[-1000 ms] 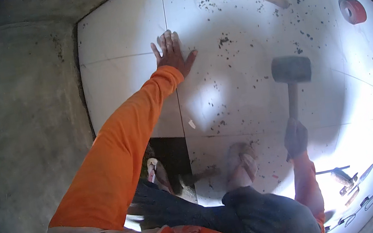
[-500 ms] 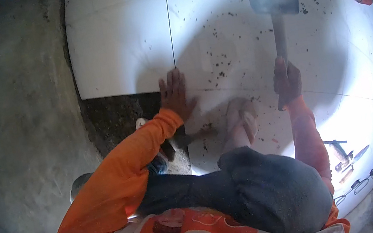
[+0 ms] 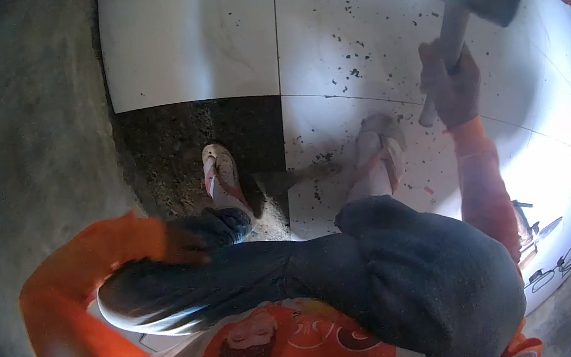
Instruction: The person taps white floor tiles with a rubber mallet and uses a spatula to scrape excess mortar from the joints.
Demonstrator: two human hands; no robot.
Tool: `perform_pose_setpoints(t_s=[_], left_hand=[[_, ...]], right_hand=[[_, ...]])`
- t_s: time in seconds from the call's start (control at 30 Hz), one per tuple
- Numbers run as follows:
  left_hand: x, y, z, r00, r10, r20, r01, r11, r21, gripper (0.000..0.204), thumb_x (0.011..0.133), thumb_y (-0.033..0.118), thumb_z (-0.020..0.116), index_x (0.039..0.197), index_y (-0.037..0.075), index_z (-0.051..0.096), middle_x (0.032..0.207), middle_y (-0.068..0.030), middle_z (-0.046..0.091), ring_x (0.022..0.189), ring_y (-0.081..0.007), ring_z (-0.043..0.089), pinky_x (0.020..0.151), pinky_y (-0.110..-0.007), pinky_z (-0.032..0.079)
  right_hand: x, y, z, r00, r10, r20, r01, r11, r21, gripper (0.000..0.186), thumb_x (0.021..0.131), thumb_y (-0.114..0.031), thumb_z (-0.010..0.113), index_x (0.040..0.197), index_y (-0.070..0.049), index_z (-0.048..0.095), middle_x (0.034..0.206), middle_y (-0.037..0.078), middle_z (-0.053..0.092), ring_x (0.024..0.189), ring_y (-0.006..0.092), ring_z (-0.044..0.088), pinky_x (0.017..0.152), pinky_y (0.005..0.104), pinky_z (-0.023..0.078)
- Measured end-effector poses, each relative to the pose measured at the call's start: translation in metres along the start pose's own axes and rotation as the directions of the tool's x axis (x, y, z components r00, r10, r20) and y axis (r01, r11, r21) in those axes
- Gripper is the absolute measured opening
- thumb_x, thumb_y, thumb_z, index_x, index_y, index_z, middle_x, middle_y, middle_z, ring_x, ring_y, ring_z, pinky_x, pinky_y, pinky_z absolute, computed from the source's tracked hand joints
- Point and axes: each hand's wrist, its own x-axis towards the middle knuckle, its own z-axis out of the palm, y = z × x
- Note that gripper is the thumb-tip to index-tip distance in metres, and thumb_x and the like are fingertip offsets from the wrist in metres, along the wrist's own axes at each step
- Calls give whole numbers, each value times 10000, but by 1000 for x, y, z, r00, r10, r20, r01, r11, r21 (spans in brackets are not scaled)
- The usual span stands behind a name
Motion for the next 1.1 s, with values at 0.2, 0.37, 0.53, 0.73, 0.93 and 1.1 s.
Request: perform_pose_setpoints(t_s=[0.2, 0.37, 0.53, 0.73, 0.93, 1.1], left_hand=[[-149, -39, 23, 766, -110, -633, 9, 987, -161, 618, 876, 560, 437, 1314, 126, 483, 1318, -166, 485, 1235, -298, 453, 1062, -400, 313], [-186, -151, -96, 751, 67, -657, -559, 593, -579, 502, 874, 435, 546, 1126, 4, 592, 828, -166, 664, 822, -222, 659, 763, -357, 509], [-40, -278, -247, -236, -392, -889, -177, 917, -357, 674, 858, 438, 535, 1406, 115, 308, 1375, -114, 418, 1243, -270, 417, 1007, -422, 355], [8, -292, -307, -553, -305, -776, 55, 915, -399, 718, 867, 559, 368, 1459, 195, 187, 1524, -85, 132, 1399, -323, 91, 1094, -576, 58], [-13, -283, -300, -537, -507, -674, -184, 850, -493, 739, 855, 560, 375, 1456, 165, 204, 1507, -185, 106, 1389, -369, 82, 1100, -564, 50], [-7, -295, -291, -498, -649, -575, -342, 756, -558, 745, 868, 543, 384, 1451, 114, 207, 1501, -202, 105, 1389, -368, 79, 1119, -511, 50]], right_hand=[[33, -51, 24, 946, 274, 173, -243, 953, -179, 224, 869, -242, 597, 956, -37, 565, 586, -6, 498, 463, 62, 438, 406, 236, 352], [56, -115, 60, 887, 327, 326, -221, 921, -322, 241, 850, -235, 592, 982, -42, 534, 592, -3, 474, 419, 81, 446, 357, 239, 365], [98, -236, 140, 720, 454, 525, -288, 884, -370, 240, 837, -243, 571, 971, -46, 543, 651, 27, 491, 452, 104, 487, 380, 242, 392], [108, -242, 232, 930, 105, 352, 53, 909, -413, 297, 904, -271, 494, 1080, -37, 548, 706, 139, 565, 632, 299, 577, 573, 382, 469], [57, -151, 314, 813, 465, 350, -134, 735, -665, 268, 890, -299, 530, 903, -35, 577, 641, 146, 568, 650, 283, 610, 580, 383, 477], [53, -230, 350, 730, 611, 306, -424, 757, -497, 310, 889, -361, 545, 839, -55, 559, 606, 28, 517, 511, 92, 519, 422, 260, 406]])
